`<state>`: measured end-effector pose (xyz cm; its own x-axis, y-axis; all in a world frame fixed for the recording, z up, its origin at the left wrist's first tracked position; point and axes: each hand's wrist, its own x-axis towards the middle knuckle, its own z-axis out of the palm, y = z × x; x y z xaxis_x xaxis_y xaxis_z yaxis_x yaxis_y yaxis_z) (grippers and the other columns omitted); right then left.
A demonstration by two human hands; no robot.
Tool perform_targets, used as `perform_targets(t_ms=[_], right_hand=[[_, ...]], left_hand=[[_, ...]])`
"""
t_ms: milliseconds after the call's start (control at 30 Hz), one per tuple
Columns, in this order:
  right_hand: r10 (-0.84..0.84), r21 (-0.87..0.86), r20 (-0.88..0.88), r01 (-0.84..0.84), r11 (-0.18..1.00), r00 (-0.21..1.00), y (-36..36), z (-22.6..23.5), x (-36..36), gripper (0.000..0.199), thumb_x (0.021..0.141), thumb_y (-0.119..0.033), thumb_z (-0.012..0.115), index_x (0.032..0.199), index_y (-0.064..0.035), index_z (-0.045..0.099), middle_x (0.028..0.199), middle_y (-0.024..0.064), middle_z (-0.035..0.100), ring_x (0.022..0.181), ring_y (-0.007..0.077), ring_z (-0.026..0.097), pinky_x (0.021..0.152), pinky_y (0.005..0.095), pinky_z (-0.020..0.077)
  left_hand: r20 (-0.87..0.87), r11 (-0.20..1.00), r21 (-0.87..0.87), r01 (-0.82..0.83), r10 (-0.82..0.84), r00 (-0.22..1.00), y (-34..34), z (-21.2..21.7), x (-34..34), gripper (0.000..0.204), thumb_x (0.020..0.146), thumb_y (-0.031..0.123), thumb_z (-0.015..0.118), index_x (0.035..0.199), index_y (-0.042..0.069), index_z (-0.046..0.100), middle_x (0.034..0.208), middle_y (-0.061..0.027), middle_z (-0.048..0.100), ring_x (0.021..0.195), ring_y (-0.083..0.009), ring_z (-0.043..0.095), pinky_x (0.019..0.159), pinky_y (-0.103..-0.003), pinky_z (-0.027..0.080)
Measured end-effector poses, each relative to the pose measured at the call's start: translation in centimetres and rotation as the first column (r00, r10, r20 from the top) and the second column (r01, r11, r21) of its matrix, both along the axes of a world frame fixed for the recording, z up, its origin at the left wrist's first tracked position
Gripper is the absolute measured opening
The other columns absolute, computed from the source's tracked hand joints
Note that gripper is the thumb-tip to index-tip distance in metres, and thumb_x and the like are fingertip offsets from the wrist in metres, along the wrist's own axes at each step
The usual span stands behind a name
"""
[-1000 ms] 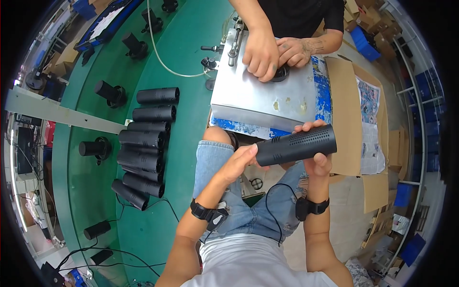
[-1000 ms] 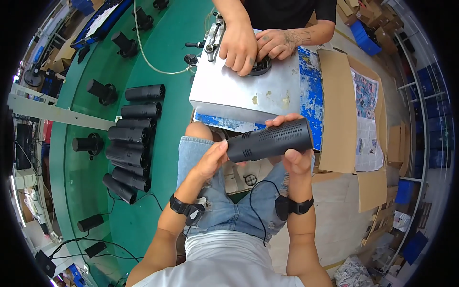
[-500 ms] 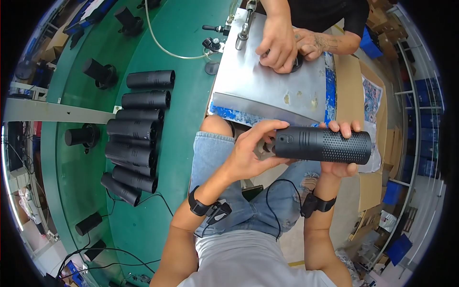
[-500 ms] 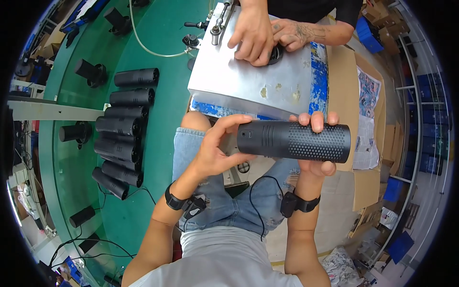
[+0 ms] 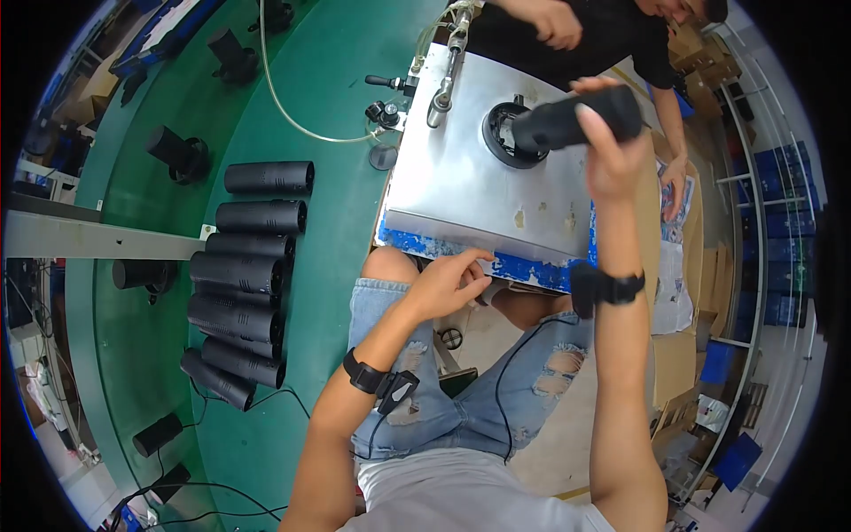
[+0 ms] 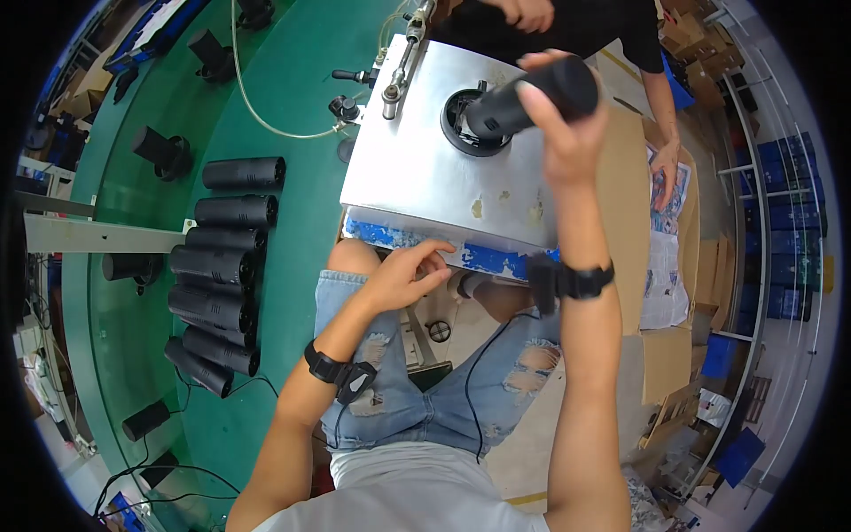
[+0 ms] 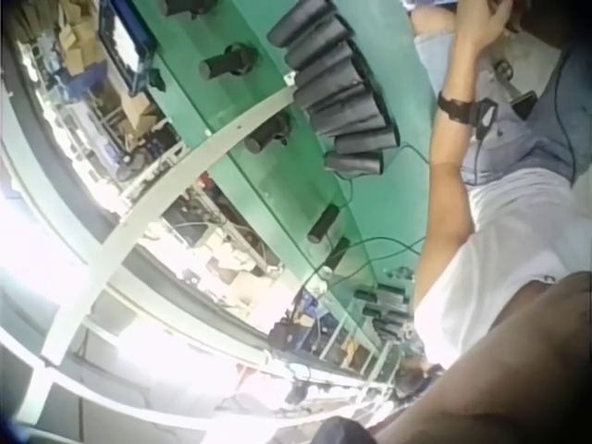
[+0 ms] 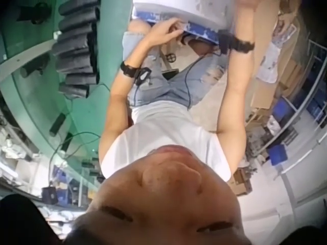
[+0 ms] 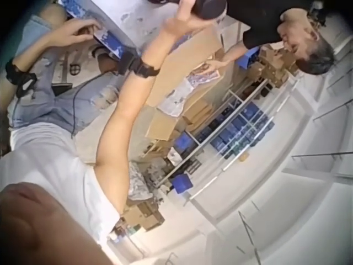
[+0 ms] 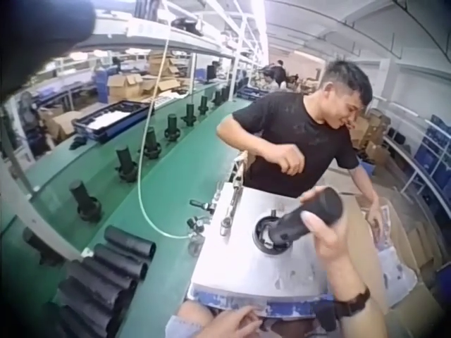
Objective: The person picks up a black cylinder, inserts it into a machine to press it down, and then fits a black ring onto the cylinder before placing the assembled unit on the table.
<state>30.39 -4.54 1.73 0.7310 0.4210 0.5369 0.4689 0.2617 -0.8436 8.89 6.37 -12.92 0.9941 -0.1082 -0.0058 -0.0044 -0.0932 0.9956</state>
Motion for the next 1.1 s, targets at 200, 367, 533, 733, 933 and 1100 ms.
perform_targets(t_ms=[200, 367, 533, 733, 933, 1100], right_hand=[[-0.133, -0.213, 0.002, 0.13, 0.968, 0.991, 3.3, -4.3, 2.3, 0.041, 0.078, -0.013, 0.076, 0.11, 0.0002, 0.056, 0.098, 0.0074, 0.065, 0.091, 0.0141, 0.059, 0.084, 0.0275, 0.0464], [-0.431, -0.13, 0.169, 0.453, 0.882, 0.886, 5.1, -7.0, 0.6, 0.046, 0.075, -0.024, 0.08, 0.106, -0.0008, 0.054, 0.095, 0.0079, 0.062, 0.085, 0.016, 0.059, 0.08, 0.0282, 0.0476], [-0.556, -0.129, 0.236, 0.593, 0.795, 0.797, 6.1, -6.6, -0.4, 0.049, 0.074, -0.025, 0.081, 0.106, -0.0007, 0.054, 0.096, 0.009, 0.061, 0.088, 0.0172, 0.059, 0.082, 0.0309, 0.0476], [-0.145, -0.313, -0.005, 0.136, 0.94, 0.989, 2.5, -4.7, 3.0, 0.043, 0.079, -0.018, 0.075, 0.111, 0.0008, 0.054, 0.1, 0.0111, 0.064, 0.095, 0.0191, 0.062, 0.088, 0.033, 0.0476], [0.0, -0.204, 0.002, 0.001, 0.979, 1.0, 2.9, -6.0, 3.4, 0.027, 0.084, -0.01, 0.064, 0.106, 0.0007, 0.054, 0.095, 0.0122, 0.067, 0.091, 0.0202, 0.064, 0.088, 0.0329, 0.0478], [-0.121, -0.269, 0.109, 0.147, 0.952, 0.987, 3.9, -6.4, 2.7, 0.023, 0.086, -0.012, 0.063, 0.104, -0.0001, 0.055, 0.091, 0.0104, 0.067, 0.086, 0.0172, 0.063, 0.084, 0.0313, 0.0478]], left_hand=[[0.018, 0.999, 0.047, 0.025, -0.026, 0.999, -0.1, 0.2, -0.3, 0.029, 0.089, 0.017, 0.06, 0.114, 0.003, 0.058, 0.086, -0.0086, 0.066, 0.078, -0.0189, 0.064, 0.071, -0.03, 0.05], [0.062, 1.0, 0.009, 0.017, -0.018, 0.998, 0.2, 0.7, -0.3, 0.025, 0.089, 0.013, 0.059, 0.112, 0.002, 0.059, 0.089, -0.008, 0.067, 0.083, -0.017, 0.065, 0.073, -0.029, 0.05], [0.136, 0.949, -0.205, -0.242, 0.272, 0.953, 5.8, 6.2, 0.2, 0.017, 0.089, 0.007, 0.057, 0.104, 0.0, 0.063, 0.08, -0.0047, 0.067, 0.073, -0.0093, 0.062, 0.069, -0.025, 0.05], [0.372, 0.865, -0.211, -0.456, 0.502, 0.78, 13.9, 10.0, 5.5, 0.015, 0.09, 0.008, 0.055, 0.099, 0.0, 0.063, 0.077, -0.0026, 0.065, 0.072, -0.0072, 0.06, 0.069, -0.023, 0.048], [0.449, 0.709, 0.339, -0.618, 0.456, 0.769, 19.7, 8.4, 12.7, 0.027, 0.091, 0.021, 0.055, 0.109, 0.002, 0.063, 0.095, -0.0091, 0.069, 0.088, -0.0163, 0.065, 0.079, -0.03, 0.049], [0.42, 0.349, 0.719, -0.601, 0.47, 0.776, 22.9, 2.7, 18.7, 0.035, 0.086, 0.025, 0.052, 0.109, 0.001, 0.061, 0.1, -0.0196, 0.066, 0.096, -0.0339, 0.062, 0.085, -0.043, 0.049]])
